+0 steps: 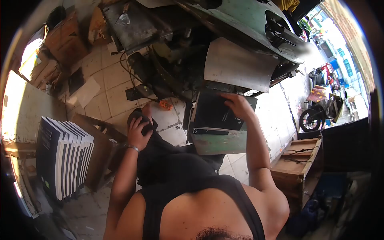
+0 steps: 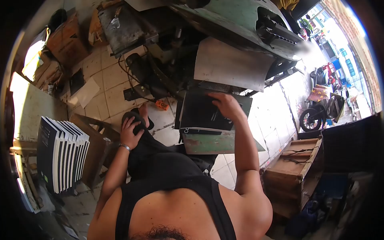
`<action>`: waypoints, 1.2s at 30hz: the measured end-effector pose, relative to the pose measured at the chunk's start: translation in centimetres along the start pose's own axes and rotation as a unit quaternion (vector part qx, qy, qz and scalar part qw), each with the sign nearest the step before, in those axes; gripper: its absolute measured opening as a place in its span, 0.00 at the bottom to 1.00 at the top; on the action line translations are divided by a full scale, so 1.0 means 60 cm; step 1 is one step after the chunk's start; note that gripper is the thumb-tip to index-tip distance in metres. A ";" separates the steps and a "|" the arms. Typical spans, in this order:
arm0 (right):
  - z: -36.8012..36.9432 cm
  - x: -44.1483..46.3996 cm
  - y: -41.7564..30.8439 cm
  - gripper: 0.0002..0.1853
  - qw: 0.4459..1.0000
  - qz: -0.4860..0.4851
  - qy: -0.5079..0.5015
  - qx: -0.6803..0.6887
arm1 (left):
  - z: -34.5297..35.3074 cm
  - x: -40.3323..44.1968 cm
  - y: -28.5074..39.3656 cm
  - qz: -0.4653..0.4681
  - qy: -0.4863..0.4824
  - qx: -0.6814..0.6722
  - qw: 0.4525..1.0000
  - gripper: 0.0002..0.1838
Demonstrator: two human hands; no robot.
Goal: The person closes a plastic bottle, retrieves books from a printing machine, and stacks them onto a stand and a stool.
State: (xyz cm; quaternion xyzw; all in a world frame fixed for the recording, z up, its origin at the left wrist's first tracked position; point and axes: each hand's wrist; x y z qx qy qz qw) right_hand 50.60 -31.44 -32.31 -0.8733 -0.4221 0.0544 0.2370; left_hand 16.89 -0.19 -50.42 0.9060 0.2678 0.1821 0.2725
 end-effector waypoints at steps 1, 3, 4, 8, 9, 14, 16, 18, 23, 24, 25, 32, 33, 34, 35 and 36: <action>0.035 -0.005 0.013 0.27 1.000 -0.021 -0.013 -0.007 | 0.001 -0.002 0.000 0.001 -0.002 -0.002 1.000 0.22; 0.093 -0.037 0.021 0.34 0.995 0.056 0.030 -0.080 | 0.003 -0.005 -0.002 -0.001 0.003 -0.021 1.000 0.22; 0.117 -0.058 0.028 0.37 0.987 0.096 0.053 -0.117 | 0.005 -0.004 -0.003 0.001 0.006 -0.033 0.999 0.22; 0.216 -0.145 0.095 0.55 0.924 0.255 0.263 -0.112 | 0.000 -0.005 -0.006 0.009 0.005 -0.026 1.000 0.22; 0.224 -0.159 0.100 0.57 0.915 0.307 0.249 -0.084 | 0.000 -0.005 -0.007 0.008 0.002 -0.024 1.000 0.22; 0.238 -0.189 0.124 0.62 0.881 0.426 0.205 0.005 | 0.001 0.003 -0.001 0.017 -0.008 -0.018 1.000 0.22; 0.240 -0.186 0.129 0.62 0.882 0.425 0.204 0.003 | 0.003 0.006 0.002 0.018 -0.009 -0.009 1.000 0.22; 0.246 -0.184 0.130 0.62 0.880 0.432 0.200 -0.010 | 0.003 0.005 0.002 0.017 -0.009 -0.004 1.000 0.22; 0.243 -0.180 0.117 0.62 0.882 0.435 0.183 -0.001 | 0.005 0.001 -0.005 0.020 -0.004 0.000 1.000 0.22; 0.240 -0.179 0.112 0.62 0.882 0.436 0.177 0.006 | 0.003 0.001 -0.004 0.020 -0.003 -0.001 1.000 0.22; 0.242 -0.179 0.112 0.62 0.885 0.431 0.176 0.006 | 0.002 0.001 -0.003 0.019 -0.002 -0.001 1.000 0.22; 0.243 -0.172 0.102 0.62 0.891 0.425 0.157 0.013 | -0.002 0.002 0.005 0.015 -0.015 0.002 1.000 0.22; 0.243 -0.172 0.103 0.62 0.892 0.425 0.155 0.009 | 0.001 0.003 0.002 0.019 -0.008 -0.003 1.000 0.22; 0.241 -0.171 0.102 0.62 0.891 0.426 0.156 0.013 | 0.003 0.003 -0.001 0.023 -0.002 -0.008 1.000 0.22; 0.240 -0.172 0.100 0.62 0.891 0.426 0.156 0.016 | 0.006 0.002 -0.003 0.026 0.005 -0.014 1.000 0.22; 0.238 -0.172 0.098 0.62 0.891 0.425 0.156 0.020 | 0.006 0.000 -0.001 0.024 -0.001 -0.012 1.000 0.22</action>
Point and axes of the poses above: each hand's wrist, its own x-axis towards the middle knuckle, its own z-axis out of the palm, y = z × x, and after that the axes turned 7 degrees about y, right-handed
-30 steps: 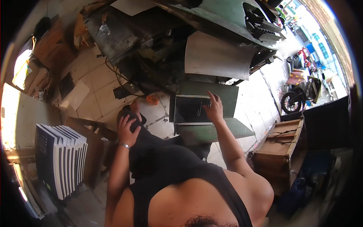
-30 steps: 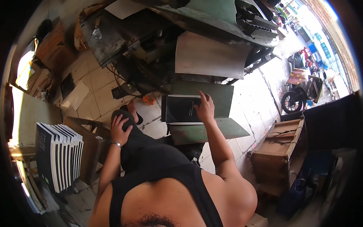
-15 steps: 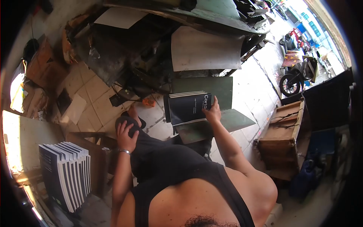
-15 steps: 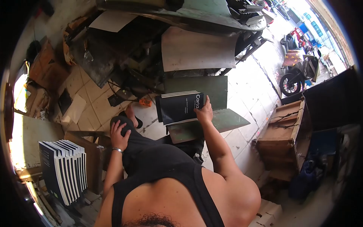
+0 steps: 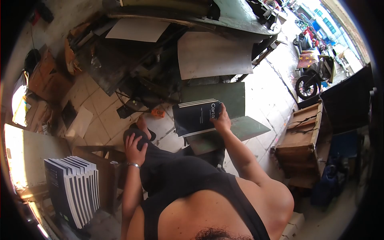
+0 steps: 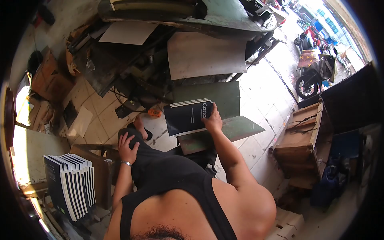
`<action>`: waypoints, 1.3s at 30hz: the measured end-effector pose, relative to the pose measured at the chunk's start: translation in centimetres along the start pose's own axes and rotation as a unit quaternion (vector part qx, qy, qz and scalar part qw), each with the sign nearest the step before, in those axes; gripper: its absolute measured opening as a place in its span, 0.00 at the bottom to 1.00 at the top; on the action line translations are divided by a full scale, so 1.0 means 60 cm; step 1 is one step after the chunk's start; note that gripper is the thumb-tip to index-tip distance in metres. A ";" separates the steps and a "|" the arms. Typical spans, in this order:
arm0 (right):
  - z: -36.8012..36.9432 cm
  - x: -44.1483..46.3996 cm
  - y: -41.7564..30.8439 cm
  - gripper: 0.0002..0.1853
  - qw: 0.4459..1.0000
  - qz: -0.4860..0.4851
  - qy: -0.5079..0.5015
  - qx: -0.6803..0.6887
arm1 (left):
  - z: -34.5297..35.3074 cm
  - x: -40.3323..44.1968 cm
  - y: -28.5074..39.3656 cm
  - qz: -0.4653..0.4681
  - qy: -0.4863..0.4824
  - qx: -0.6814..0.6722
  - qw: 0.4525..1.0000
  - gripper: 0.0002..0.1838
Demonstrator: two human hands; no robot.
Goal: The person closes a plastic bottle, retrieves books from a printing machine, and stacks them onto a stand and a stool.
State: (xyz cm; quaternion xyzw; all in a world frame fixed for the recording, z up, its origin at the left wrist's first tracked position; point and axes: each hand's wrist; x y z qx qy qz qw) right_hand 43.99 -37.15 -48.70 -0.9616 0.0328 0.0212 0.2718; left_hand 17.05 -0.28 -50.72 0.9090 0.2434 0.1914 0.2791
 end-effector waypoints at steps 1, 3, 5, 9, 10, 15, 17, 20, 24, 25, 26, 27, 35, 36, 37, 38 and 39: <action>0.000 0.000 0.002 0.62 1.000 0.001 0.002 0.002 | -0.001 -0.001 0.002 -0.003 -0.002 0.002 1.000 0.22; 0.008 0.005 0.009 0.62 1.000 -0.011 0.005 0.011 | -0.005 0.002 0.004 -0.009 -0.004 0.003 1.000 0.22; 0.014 0.009 0.017 0.62 1.000 -0.008 0.004 0.021 | -0.008 0.000 0.007 -0.016 -0.005 -0.002 1.000 0.22; 0.004 0.007 -0.004 0.59 0.995 -0.062 0.072 0.012 | -0.006 -0.002 0.003 -0.024 -0.004 0.001 1.000 0.23; 0.001 0.012 -0.013 0.58 0.992 -0.082 0.096 0.024 | -0.003 -0.002 0.002 -0.021 0.011 -0.007 1.000 0.22; -0.003 0.098 -0.099 0.45 0.946 -0.241 0.170 0.138 | -0.005 0.000 0.009 -0.047 -0.012 -0.008 0.999 0.23; 0.006 0.155 -0.148 0.38 0.908 -0.319 0.171 0.212 | -0.006 0.002 0.011 -0.048 -0.016 -0.006 0.999 0.24; -0.020 0.197 -0.255 0.26 0.917 -0.194 -0.026 0.348 | -0.004 0.000 0.012 -0.051 -0.018 -0.001 0.999 0.24; 0.005 0.263 -0.334 0.23 0.823 -0.072 -0.182 0.534 | -0.008 -0.006 0.007 -0.067 -0.026 0.016 0.997 0.25; 0.017 0.283 -0.348 0.23 0.793 -0.041 -0.202 0.573 | -0.009 -0.007 0.007 -0.072 -0.028 0.025 0.997 0.25; 0.027 0.302 -0.361 0.25 0.773 -0.026 -0.210 0.599 | -0.009 -0.013 0.003 -0.077 -0.025 0.028 0.996 0.25; 0.037 0.325 -0.370 0.26 0.741 -0.036 -0.231 0.629 | -0.010 -0.016 0.001 -0.077 -0.022 0.025 0.996 0.25; 0.013 0.413 -0.478 0.23 0.607 -0.145 -0.268 0.734 | -0.015 -0.017 -0.006 -0.089 -0.048 0.038 0.994 0.28; 0.006 0.421 -0.486 0.23 0.599 -0.140 -0.256 0.746 | -0.015 -0.015 -0.005 -0.093 -0.056 0.040 0.993 0.28; 0.002 0.427 -0.491 0.24 0.590 -0.166 -0.253 0.748 | -0.015 -0.013 -0.004 -0.094 -0.060 0.041 0.993 0.29; -0.002 0.432 -0.494 0.24 0.582 -0.192 -0.250 0.749 | -0.013 -0.011 -0.005 -0.095 -0.065 0.041 0.993 0.29; -0.006 0.439 -0.496 0.25 0.574 -0.217 -0.247 0.750 | -0.011 -0.010 -0.004 -0.096 -0.070 0.041 0.992 0.29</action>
Point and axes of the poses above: each hand's wrist, its own x-axis towards the middle knuckle, its own z-axis out of the palm, y = z × x, and after that the axes turned 7 degrees about y, right-handed
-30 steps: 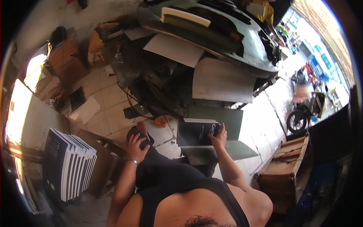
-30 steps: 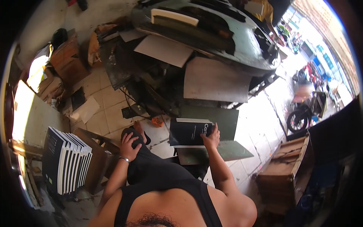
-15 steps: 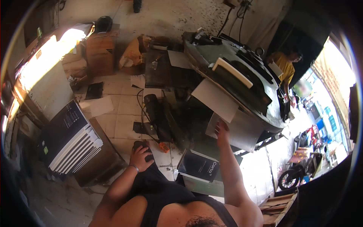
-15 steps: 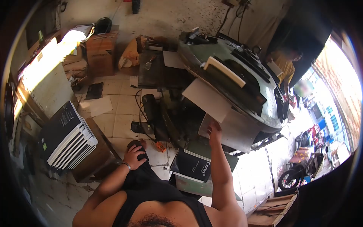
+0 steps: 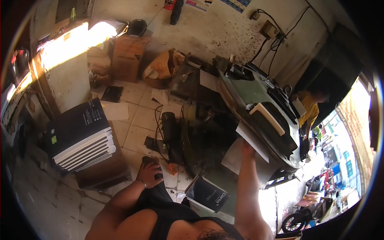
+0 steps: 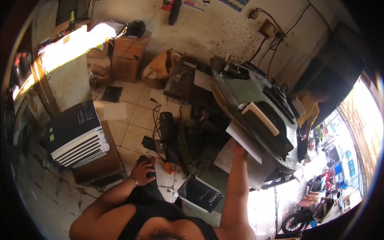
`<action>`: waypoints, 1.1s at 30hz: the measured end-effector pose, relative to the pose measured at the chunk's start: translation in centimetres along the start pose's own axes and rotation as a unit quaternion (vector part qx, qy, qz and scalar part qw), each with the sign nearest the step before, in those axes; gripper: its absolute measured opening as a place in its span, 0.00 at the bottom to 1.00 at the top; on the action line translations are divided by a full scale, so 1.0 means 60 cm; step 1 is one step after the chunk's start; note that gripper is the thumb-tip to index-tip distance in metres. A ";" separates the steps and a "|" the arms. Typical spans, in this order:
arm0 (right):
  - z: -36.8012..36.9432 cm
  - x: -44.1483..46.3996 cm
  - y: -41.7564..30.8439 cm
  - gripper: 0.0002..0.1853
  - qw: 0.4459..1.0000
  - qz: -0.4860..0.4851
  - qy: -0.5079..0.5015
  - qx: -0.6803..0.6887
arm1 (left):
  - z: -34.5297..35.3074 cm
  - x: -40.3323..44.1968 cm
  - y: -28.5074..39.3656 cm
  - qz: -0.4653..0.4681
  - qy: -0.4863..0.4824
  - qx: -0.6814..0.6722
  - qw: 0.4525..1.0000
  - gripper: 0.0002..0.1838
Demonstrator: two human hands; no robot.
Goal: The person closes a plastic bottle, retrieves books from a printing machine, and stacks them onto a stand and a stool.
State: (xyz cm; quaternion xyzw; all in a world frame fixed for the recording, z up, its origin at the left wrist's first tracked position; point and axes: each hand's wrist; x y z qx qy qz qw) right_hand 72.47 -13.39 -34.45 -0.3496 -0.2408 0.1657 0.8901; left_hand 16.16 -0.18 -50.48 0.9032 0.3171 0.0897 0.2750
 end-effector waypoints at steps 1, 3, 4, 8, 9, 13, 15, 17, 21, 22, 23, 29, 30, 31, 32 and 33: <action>-0.004 0.004 -0.004 0.25 1.000 -0.007 -0.003 -0.004 | 0.002 0.000 0.001 0.004 0.004 0.001 1.000 0.28; -0.007 0.013 -0.014 0.24 1.000 -0.008 0.004 -0.013 | 0.005 0.003 0.001 0.012 0.012 0.002 1.000 0.27; -0.008 0.012 -0.019 0.24 1.000 -0.009 0.010 -0.016 | 0.004 0.004 0.002 0.011 0.011 -0.002 1.000 0.27; -0.018 0.014 -0.045 0.23 0.999 -0.001 0.035 -0.021 | 0.002 0.006 0.000 0.013 0.011 -0.012 1.000 0.27; -0.023 0.012 -0.051 0.23 0.999 -0.002 0.042 -0.025 | 0.003 0.006 -0.001 0.016 0.011 -0.015 1.000 0.27; -0.047 0.006 -0.078 0.22 0.997 0.000 0.073 -0.033 | 0.005 0.006 0.000 0.017 0.014 -0.027 0.999 0.26; -0.056 0.005 -0.091 0.22 0.995 0.004 0.090 -0.035 | 0.010 0.007 -0.002 0.018 0.022 -0.036 0.999 0.26; -0.065 0.001 -0.104 0.21 0.993 0.011 0.109 -0.041 | 0.010 0.008 -0.003 0.015 0.021 -0.038 0.999 0.26; -0.092 -0.027 -0.124 0.20 0.988 0.035 0.150 -0.022 | 0.006 0.008 0.000 0.020 0.024 -0.035 0.999 0.26; -0.101 -0.044 -0.124 0.20 0.987 0.034 0.154 -0.005 | 0.004 0.009 0.001 0.021 0.030 -0.038 0.999 0.25; -0.110 -0.061 -0.116 0.21 0.989 0.031 0.142 0.033 | 0.003 0.010 0.002 0.023 0.034 -0.040 0.998 0.25; -0.205 -0.196 -0.062 0.21 0.899 0.120 0.414 0.083 | 0.016 0.015 -0.003 0.034 0.061 -0.065 0.995 0.22; -0.206 -0.228 -0.059 0.19 0.877 0.126 0.460 0.051 | 0.022 0.012 -0.005 0.040 0.072 -0.071 0.994 0.22; -0.207 -0.263 -0.065 0.18 0.877 0.140 0.458 0.032 | 0.021 0.010 -0.004 0.047 0.074 -0.071 0.994 0.22; -0.208 -0.289 -0.067 0.16 0.879 0.153 0.451 0.018 | 0.019 0.013 -0.006 0.056 0.081 -0.070 0.993 0.22; -0.205 -0.320 -0.071 0.15 0.882 0.166 0.441 0.005 | 0.016 0.013 -0.005 0.059 0.084 -0.065 0.993 0.22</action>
Point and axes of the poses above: each hand's wrist, its own x-axis towards the middle knuckle, its own z-axis out of the palm, y = z × x, and after that the axes turned 7 degrees about y, right-handed
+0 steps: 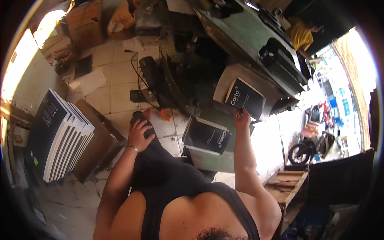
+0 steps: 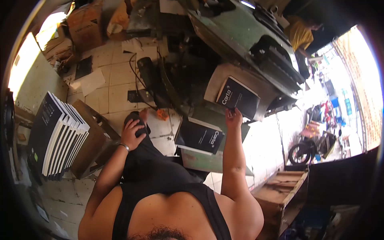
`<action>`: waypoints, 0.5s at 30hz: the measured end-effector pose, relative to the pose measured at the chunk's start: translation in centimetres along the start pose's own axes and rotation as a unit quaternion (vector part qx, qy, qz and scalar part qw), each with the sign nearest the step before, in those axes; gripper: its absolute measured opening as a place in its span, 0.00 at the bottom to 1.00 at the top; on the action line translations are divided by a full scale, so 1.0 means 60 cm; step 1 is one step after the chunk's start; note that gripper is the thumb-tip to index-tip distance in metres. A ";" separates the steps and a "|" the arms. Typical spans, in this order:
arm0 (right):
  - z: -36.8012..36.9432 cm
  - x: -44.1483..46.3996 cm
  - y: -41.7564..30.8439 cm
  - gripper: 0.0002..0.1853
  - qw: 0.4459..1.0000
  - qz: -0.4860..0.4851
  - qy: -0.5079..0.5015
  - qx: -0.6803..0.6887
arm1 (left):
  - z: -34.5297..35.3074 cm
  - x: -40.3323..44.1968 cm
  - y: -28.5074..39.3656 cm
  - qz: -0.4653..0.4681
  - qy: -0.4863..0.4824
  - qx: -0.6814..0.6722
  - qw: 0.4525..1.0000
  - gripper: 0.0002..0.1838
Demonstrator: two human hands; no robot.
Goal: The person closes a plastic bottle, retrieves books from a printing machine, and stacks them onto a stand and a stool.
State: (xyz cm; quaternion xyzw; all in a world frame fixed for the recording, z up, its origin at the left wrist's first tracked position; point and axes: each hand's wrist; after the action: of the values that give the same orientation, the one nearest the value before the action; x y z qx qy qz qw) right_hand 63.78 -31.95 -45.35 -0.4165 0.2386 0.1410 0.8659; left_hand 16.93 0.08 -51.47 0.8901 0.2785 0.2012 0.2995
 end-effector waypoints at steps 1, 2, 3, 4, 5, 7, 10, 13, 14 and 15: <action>-0.025 -0.024 0.003 0.14 1.000 -0.012 -0.008 -0.017 | -0.001 0.000 -0.001 -0.001 -0.005 0.001 1.000 0.22; -0.043 -0.048 0.005 0.13 0.999 -0.024 -0.019 -0.034 | -0.002 0.000 0.000 0.000 -0.006 0.002 1.000 0.22; -0.055 -0.069 0.008 0.12 0.998 -0.037 -0.033 -0.051 | -0.002 0.001 0.000 0.002 -0.005 0.003 1.000 0.22; -0.068 -0.095 0.014 0.11 0.998 -0.023 -0.034 -0.047 | -0.003 0.003 0.001 0.003 -0.007 0.001 1.000 0.22; -0.082 -0.126 0.025 0.10 0.999 -0.017 -0.039 -0.031 | -0.004 0.005 0.002 0.004 -0.008 -0.002 1.000 0.22; -0.102 -0.216 0.056 0.09 0.999 -0.004 -0.051 -0.001 | -0.002 0.005 0.008 0.002 -0.009 -0.012 1.000 0.22; -0.200 -0.299 0.121 0.25 0.976 0.151 0.116 -0.103 | -0.005 0.010 0.007 0.007 -0.012 -0.014 1.000 0.22; -0.220 -0.313 0.121 0.48 0.947 0.071 0.175 -0.258 | -0.004 0.014 0.007 0.013 -0.006 -0.008 1.000 0.22; -0.248 -0.295 0.117 0.52 0.931 -0.021 0.150 -0.331 | -0.003 0.014 0.008 0.011 -0.002 -0.016 1.000 0.21; -0.277 -0.275 0.113 0.57 0.898 -0.115 0.137 -0.401 | -0.002 0.010 0.008 0.011 -0.003 -0.024 1.000 0.21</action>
State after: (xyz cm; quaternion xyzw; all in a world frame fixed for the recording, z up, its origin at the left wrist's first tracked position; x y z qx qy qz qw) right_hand 41.87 -41.63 -49.99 -0.7681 0.2290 0.0657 0.5944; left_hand 17.51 0.21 -50.93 0.8863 0.2624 0.2088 0.3194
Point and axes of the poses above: each hand's wrist, its own x-axis towards the middle knuckle, its own z-axis out of the palm, y = z × x, and after that the axes turned 7 degrees about y, right-handed
